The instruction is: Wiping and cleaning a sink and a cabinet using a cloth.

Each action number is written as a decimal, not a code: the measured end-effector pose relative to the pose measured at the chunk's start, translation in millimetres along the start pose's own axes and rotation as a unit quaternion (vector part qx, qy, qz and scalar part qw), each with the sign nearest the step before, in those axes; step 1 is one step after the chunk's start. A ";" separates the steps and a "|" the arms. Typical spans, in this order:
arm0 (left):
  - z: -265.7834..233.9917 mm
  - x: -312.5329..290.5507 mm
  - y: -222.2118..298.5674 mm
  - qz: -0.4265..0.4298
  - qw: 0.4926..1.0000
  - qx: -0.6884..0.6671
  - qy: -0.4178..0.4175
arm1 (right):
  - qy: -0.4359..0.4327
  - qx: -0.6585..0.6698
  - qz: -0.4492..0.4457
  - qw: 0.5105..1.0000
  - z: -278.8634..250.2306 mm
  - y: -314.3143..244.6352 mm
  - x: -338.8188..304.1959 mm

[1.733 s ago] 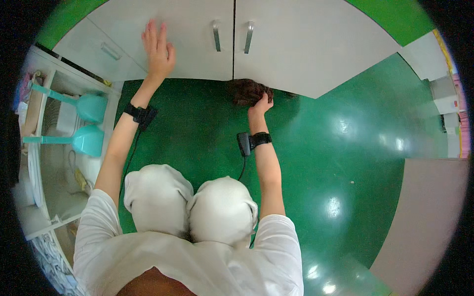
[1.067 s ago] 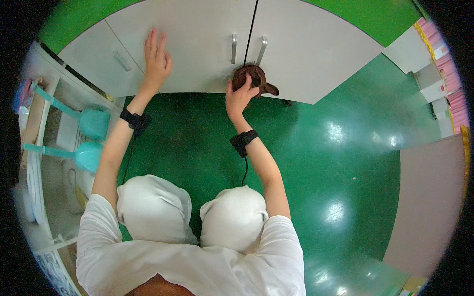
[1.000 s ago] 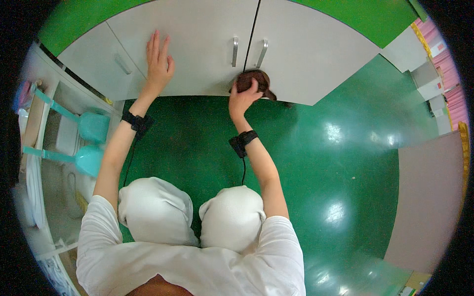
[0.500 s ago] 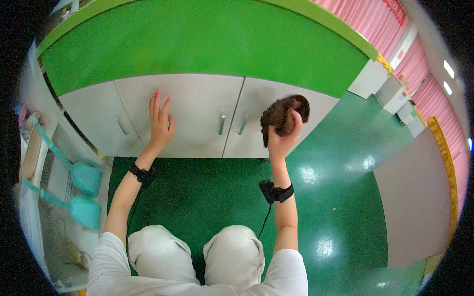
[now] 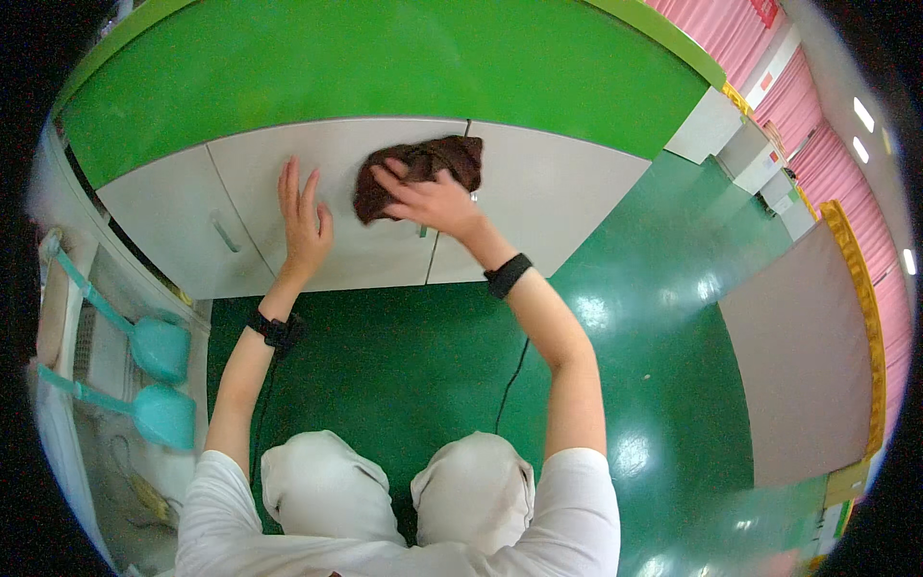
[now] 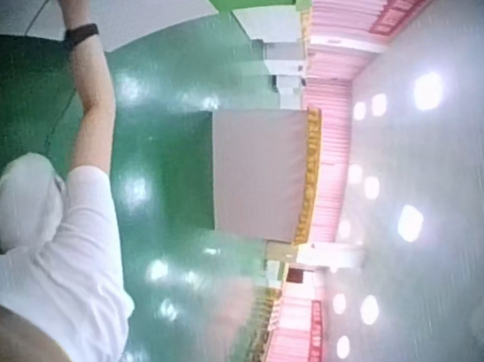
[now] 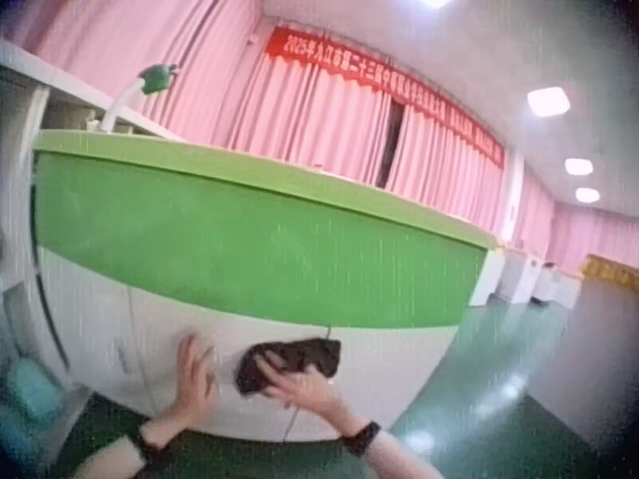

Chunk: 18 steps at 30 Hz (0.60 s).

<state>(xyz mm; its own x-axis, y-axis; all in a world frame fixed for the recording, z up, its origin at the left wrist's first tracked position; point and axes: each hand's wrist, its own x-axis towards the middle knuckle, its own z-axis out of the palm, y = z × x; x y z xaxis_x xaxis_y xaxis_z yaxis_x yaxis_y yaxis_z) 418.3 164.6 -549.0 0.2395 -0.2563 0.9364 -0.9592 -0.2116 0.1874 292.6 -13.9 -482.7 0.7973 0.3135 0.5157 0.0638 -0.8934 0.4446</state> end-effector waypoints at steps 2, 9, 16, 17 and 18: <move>5.8 2.2 2.9 0.006 1.000 -0.009 0.005 | 0.030 -0.039 0.051 0.997 11.6 36.8 -29.4; 7.9 -1.9 -2.3 0.011 0.999 -0.018 0.025 | 0.452 -0.023 0.393 0.801 -49.8 101.0 9.7; 32.0 0.0 -0.1 0.029 0.999 -0.020 0.018 | 0.323 -0.083 0.305 0.892 -42.6 74.4 24.4; 35.3 4.4 0.4 0.042 0.998 -0.023 0.030 | 0.277 -0.119 0.269 0.915 -41.0 61.0 30.2; 37.7 8.4 1.2 0.053 0.997 -0.026 0.043 | 0.267 -0.086 0.169 0.945 -44.1 56.2 34.9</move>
<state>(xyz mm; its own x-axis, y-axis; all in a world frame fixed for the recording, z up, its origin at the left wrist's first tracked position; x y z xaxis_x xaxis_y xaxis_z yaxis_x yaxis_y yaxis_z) 424.8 126.6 -552.0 0.1240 -0.1930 0.9733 -0.9856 -0.1377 0.0982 297.5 -39.0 -407.4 0.3356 0.1776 0.9251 -0.2759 -0.9205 0.2768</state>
